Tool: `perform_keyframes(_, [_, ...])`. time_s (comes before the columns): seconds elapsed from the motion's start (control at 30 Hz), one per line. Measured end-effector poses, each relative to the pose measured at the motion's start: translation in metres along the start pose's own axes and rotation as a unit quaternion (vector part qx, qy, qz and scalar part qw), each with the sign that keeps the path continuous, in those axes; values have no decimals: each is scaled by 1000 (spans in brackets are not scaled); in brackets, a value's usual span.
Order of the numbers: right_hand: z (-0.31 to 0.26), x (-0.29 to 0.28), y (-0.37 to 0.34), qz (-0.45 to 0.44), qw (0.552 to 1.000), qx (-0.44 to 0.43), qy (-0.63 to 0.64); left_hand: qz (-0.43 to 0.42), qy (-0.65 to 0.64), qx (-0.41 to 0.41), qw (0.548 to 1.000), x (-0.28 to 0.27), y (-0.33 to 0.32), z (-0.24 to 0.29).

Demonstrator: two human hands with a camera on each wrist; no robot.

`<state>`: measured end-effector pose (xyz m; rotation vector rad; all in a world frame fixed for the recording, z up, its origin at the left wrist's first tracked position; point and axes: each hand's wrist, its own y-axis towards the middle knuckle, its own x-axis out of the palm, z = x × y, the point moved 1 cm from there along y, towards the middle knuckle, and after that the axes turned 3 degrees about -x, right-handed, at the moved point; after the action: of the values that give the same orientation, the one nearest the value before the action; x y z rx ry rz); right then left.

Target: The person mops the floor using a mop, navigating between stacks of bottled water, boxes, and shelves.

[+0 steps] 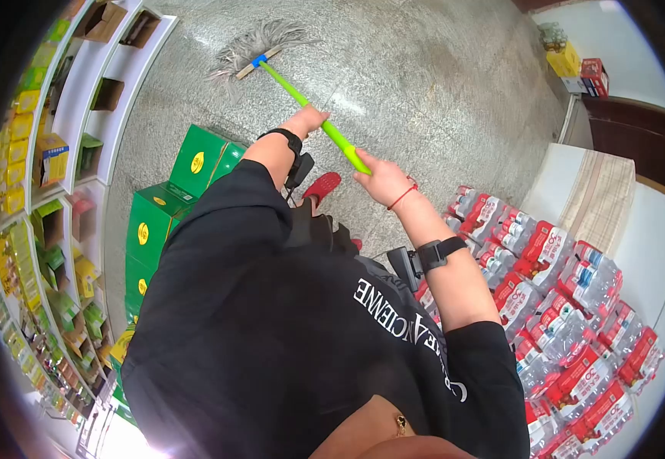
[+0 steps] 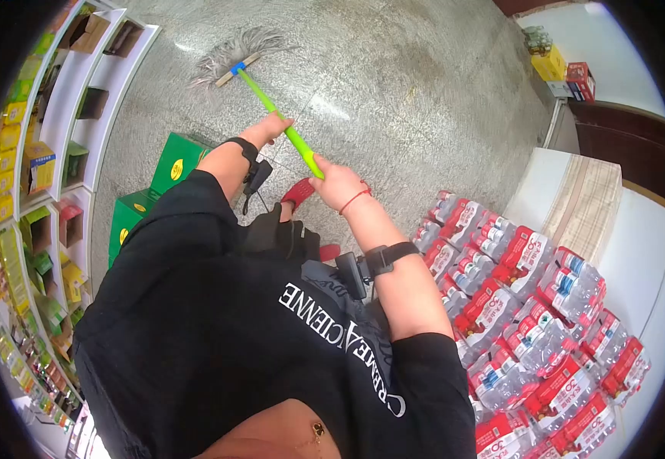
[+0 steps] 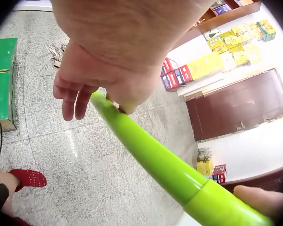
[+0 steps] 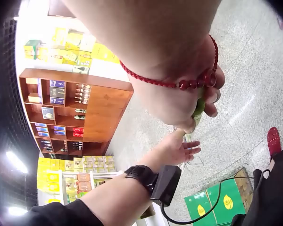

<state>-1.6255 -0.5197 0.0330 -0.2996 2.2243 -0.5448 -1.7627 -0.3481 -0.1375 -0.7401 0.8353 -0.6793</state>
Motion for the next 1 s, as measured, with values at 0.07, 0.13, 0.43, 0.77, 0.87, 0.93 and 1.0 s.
perform_keyframes(0.07, [-3,-2,-5,-17,1000,24,0,-11,5,-4,1000,6,13,-8])
perform_keyframes(0.13, [6,4,-15,-8,1000,26,10,-24,11,-7,1000,12,0,-6])
perform_keyframes(0.43, [45,22,-189,22,989,132,65,-161,-68,-5,985,151,-94,1])
perform_keyframes(0.77, [57,157,-461,123,933,238,240,-327,115,32,938,352,-266,-55])
perform_keyframes(0.87, [40,176,-504,115,937,253,212,-368,190,42,909,382,-292,-64])
perform_keyframes(0.93, [31,176,-523,133,923,270,237,-414,232,52,879,394,-302,-61])
perform_keyframes(1.0, [18,164,-530,144,892,317,287,-424,244,67,870,396,-310,-54])
